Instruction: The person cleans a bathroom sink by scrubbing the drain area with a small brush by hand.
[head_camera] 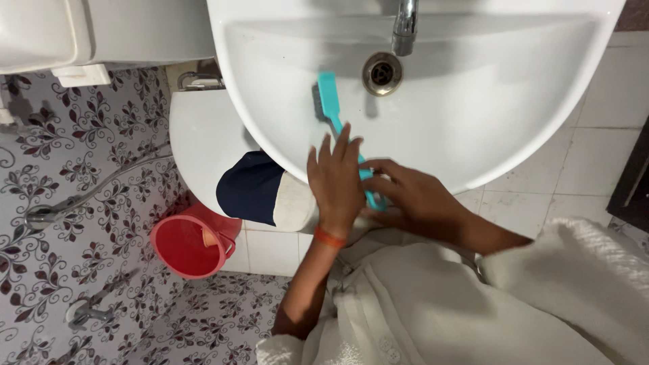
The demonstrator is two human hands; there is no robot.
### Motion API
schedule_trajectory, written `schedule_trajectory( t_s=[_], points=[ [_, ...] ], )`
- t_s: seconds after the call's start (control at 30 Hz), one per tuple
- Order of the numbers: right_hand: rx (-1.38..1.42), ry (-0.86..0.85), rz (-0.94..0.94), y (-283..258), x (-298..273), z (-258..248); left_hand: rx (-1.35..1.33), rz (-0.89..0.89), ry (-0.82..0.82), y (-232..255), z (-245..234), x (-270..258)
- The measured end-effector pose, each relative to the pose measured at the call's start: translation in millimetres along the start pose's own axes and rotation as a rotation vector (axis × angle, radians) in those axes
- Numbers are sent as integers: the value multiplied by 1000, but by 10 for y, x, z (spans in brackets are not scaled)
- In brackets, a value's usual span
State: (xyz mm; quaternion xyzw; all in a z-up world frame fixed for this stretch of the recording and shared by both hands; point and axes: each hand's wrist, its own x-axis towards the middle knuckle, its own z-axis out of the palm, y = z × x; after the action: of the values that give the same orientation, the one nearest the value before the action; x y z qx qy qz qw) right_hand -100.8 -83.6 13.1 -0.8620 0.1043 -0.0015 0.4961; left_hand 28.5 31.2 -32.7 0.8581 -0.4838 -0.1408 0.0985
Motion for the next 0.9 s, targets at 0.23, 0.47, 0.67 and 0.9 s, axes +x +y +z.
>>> schedule_trajectory(
  t_s=[0.23, 0.47, 0.67, 0.9],
  points=[
    [75, 182, -17, 5, -232, 12, -141, -25, -24, 94, -209, -159],
    [12, 281, -114, 238, 124, 369, -64, 17, 236, -200, -160, 193],
    [86, 411, -202, 253, -13, 302, -178, 6, 172, -188, -325, -14],
    [-34, 425, -268, 271, 127, 317, -165, 33, 75, -106, -267, -27]
  ],
)
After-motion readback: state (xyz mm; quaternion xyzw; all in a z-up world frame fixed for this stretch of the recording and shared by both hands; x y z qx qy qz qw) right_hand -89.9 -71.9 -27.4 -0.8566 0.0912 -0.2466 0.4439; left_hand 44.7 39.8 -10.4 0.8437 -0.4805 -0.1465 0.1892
